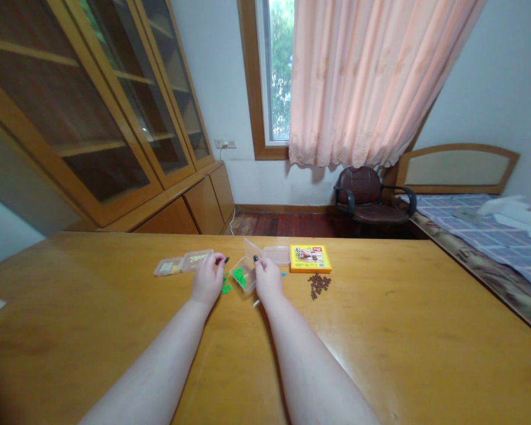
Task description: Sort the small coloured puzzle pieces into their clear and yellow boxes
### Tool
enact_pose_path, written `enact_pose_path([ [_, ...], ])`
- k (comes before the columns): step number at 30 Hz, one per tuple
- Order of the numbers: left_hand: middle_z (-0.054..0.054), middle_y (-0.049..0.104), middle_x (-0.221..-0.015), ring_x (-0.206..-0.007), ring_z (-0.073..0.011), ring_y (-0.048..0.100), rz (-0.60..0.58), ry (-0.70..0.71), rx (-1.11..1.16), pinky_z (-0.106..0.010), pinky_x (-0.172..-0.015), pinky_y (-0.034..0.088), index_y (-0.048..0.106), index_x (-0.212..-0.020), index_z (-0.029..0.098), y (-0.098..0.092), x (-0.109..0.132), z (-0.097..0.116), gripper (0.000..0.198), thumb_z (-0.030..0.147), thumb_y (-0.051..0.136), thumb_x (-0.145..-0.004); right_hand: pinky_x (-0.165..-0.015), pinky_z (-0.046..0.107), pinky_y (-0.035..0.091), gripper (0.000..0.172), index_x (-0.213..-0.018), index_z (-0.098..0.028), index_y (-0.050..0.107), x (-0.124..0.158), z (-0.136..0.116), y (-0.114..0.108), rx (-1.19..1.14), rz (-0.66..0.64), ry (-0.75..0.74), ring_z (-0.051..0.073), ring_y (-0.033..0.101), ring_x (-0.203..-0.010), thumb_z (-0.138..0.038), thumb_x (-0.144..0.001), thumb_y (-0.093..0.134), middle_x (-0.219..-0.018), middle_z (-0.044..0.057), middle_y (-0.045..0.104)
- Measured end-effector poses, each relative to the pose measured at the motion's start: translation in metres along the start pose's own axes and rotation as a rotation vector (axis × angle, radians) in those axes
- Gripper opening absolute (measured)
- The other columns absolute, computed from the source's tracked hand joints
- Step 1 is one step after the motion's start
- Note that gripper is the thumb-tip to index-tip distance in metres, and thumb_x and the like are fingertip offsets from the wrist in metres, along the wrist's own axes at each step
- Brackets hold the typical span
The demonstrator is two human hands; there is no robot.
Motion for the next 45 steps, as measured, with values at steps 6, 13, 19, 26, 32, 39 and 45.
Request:
enact_pose_path([
  [6,-0.005,0.062,-0.103,-0.1,-0.0188,0.053,-0.117,0.244,0.041,-0.031,-0.09,0.039,0.057,-0.101,0.02,0.007,0.008,0.035,0.024,0.033,0.042,-0.088,-0.061,0.025,0.036,0.03,-0.072,-0.018,0.06,-0.001,-0.002,-0.001,0.015,0.014,-0.027,0.017,0.054,-0.065,-0.04,-0.08,0.042,-0.066,0.002,0.062],
  [13,-0.013,0.063,-0.095,-0.089,-0.0267,0.06,-0.247,-0.285,-0.335,-0.036,-0.074,0.045,0.055,-0.093,0.014,0.011,0.008,-0.026,0.03,0.038,0.037,-0.086,-0.06,0.025,0.037,0.034,-0.072,-0.018,0.06,-0.002,0.004,-0.008,-0.004,0.061,0.003,0.017,0.056,-0.065,-0.043,-0.081,0.041,-0.067,0.003,0.063],
  [19,-0.02,0.062,-0.101,-0.093,-0.0319,0.061,-0.444,-0.398,-0.412,-0.04,-0.074,0.046,0.053,-0.102,0.01,0.033,0.023,-0.042,0.05,0.053,0.033,-0.085,-0.062,0.025,0.038,0.033,-0.072,-0.018,0.061,-0.002,0.006,-0.006,-0.028,0.056,0.018,0.017,0.057,-0.067,-0.043,-0.081,0.041,-0.068,0.003,0.064],
  [26,-0.012,0.063,-0.095,-0.088,-0.0272,0.062,-0.515,-0.188,-0.417,-0.038,-0.072,0.047,0.055,-0.098,0.018,0.05,0.02,-0.024,0.034,0.043,0.035,-0.087,-0.064,0.025,0.038,0.033,-0.074,-0.017,0.061,-0.002,0.006,-0.006,-0.012,0.06,0.011,0.018,0.058,-0.07,-0.043,-0.081,0.041,-0.072,0.004,0.065],
  [32,-0.013,0.064,-0.094,-0.087,-0.026,0.063,-0.523,-0.184,-0.387,-0.036,-0.072,0.047,0.057,-0.095,0.017,0.053,0.02,-0.023,0.034,0.04,0.033,-0.088,-0.063,0.026,0.038,0.032,-0.071,-0.018,0.059,0.0,0.0,-0.007,-0.012,0.056,-0.007,0.018,0.057,-0.067,-0.041,-0.081,0.04,-0.068,0.003,0.063],
  [39,-0.013,0.065,-0.093,-0.086,-0.0262,0.064,-0.52,-0.181,-0.402,-0.037,-0.072,0.048,0.059,-0.094,0.017,0.054,0.02,-0.024,0.033,0.035,0.032,-0.088,-0.061,0.025,0.037,0.032,-0.068,-0.018,0.058,-0.002,0.004,-0.006,-0.032,0.069,-0.019,0.017,0.055,-0.066,-0.041,-0.08,0.041,-0.067,0.003,0.062],
  [45,-0.013,0.066,-0.093,-0.086,-0.0257,0.064,-0.523,-0.15,-0.406,-0.036,-0.072,0.048,0.06,-0.094,0.017,0.056,0.019,-0.023,0.032,0.032,0.032,-0.088,-0.06,0.025,0.037,0.035,-0.067,-0.018,0.058,-0.003,0.005,-0.004,-0.038,0.069,-0.023,0.017,0.054,-0.063,-0.045,-0.081,0.041,-0.065,0.002,0.062],
])
Point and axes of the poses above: each hand's wrist, its own x-axis away from the middle knuckle, its own y-axis out of the palm, z = x × y, the point moved 10 cm from there along -x, towards the middle knuckle
